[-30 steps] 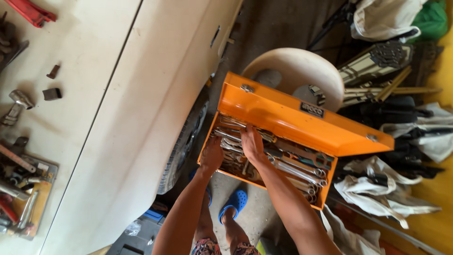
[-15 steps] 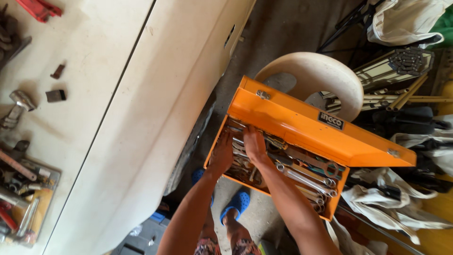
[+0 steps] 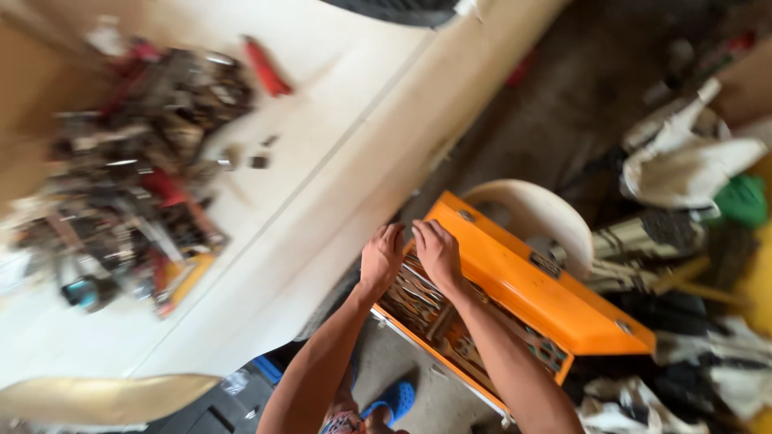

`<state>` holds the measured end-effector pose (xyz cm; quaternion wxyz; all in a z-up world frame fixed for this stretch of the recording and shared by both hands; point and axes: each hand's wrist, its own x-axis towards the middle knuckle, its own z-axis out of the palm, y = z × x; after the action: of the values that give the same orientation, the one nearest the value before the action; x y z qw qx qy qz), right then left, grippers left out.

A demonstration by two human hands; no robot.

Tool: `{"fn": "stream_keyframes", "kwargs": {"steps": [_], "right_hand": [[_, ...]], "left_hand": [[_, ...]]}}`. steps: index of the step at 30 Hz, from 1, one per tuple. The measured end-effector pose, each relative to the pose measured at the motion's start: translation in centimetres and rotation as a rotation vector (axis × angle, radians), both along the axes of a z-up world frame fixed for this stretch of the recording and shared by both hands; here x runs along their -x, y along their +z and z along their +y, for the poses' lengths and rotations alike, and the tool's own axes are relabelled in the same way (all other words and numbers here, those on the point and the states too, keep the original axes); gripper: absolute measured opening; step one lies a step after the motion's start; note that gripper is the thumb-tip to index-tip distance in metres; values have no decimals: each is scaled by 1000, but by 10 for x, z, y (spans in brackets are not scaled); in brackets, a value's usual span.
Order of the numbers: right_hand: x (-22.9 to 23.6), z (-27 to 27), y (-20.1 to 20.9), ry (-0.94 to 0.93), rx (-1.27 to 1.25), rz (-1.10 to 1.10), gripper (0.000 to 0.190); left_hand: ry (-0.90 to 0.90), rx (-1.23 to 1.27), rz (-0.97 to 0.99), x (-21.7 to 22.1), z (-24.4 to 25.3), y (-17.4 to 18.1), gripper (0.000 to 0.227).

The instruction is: The person repeatedly picks up various hand tools from a pile on the hood of a white car and places them into an open orange toolbox. The person handles wrenches, pliers, and screwdrivers one at a time, moving them from the car hood into the toolbox compartments.

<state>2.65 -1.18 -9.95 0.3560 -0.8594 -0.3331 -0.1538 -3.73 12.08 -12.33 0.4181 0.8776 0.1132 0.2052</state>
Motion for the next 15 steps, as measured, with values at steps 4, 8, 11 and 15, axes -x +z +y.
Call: {"fn": "stream_keyframes", "kwargs": {"steps": [4,8,11,15], "right_hand": [[1,61,56,148,-82,23,18],[5,114,83,284,-70,49,14],[-1,156,93,365,-40,94,13],[-18,218,98,421,-3,90,15]], "left_hand": [[91,-100,-148,3,60,49,18],[111,-267,-178,7,135,82,17],[148,-360,-146,17,192,102,19],[240,-474,-137,30,260,126,19]]}}
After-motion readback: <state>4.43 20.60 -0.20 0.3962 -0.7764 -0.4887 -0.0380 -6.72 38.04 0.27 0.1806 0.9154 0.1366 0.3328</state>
